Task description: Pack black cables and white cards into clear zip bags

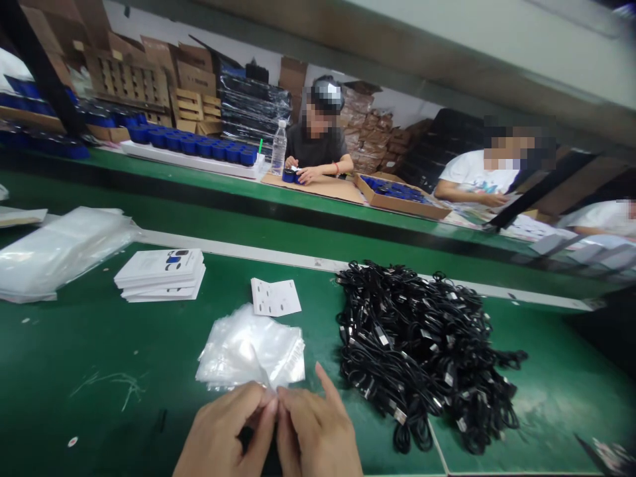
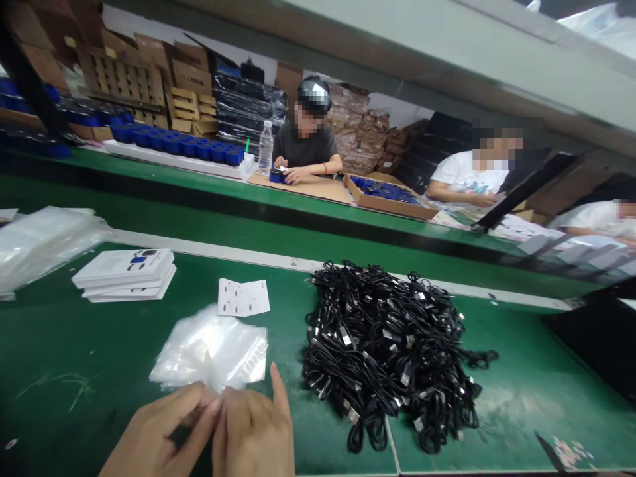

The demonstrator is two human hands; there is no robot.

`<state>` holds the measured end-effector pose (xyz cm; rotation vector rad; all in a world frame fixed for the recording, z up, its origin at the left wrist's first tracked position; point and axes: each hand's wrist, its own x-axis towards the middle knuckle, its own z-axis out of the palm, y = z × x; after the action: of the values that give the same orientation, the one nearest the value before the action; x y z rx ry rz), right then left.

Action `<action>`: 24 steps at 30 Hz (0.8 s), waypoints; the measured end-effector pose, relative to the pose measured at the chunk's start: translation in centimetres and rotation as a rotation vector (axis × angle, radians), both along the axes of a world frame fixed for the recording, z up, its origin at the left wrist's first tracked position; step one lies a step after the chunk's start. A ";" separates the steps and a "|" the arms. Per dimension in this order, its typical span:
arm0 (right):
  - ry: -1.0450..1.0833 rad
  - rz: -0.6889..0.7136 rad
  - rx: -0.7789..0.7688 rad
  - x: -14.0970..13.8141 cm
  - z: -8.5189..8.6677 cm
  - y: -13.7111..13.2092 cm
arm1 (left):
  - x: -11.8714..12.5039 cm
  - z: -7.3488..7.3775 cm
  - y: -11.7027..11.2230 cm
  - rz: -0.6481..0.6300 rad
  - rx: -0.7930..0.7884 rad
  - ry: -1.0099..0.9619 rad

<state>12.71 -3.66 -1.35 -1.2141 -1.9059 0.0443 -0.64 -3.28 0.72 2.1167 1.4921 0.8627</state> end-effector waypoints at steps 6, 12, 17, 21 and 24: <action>-0.059 -0.102 -0.038 -0.8 2.4 1.9 | -1.2 -0.3 0.1 0.137 0.160 -0.020; 0.039 0.204 -0.522 -0.4 6.2 5.5 | -3.5 -1.1 0.1 0.252 -0.055 -0.173; -0.063 0.074 -0.851 -1.9 7.4 12.7 | -3.3 -1.6 0.2 0.461 -0.296 -0.584; -0.127 0.035 -1.009 -3.7 6.4 17.2 | -2.8 -1.2 0.2 0.588 -0.309 -0.772; -0.134 0.016 -1.075 -3.9 5.8 18.4 | -3.0 -1.2 0.4 0.628 -0.322 -0.829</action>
<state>8.84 14.70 4.44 -1.8973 -2.0345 1.1368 -3.65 -2.90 -0.46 0.8463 1.6399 1.3677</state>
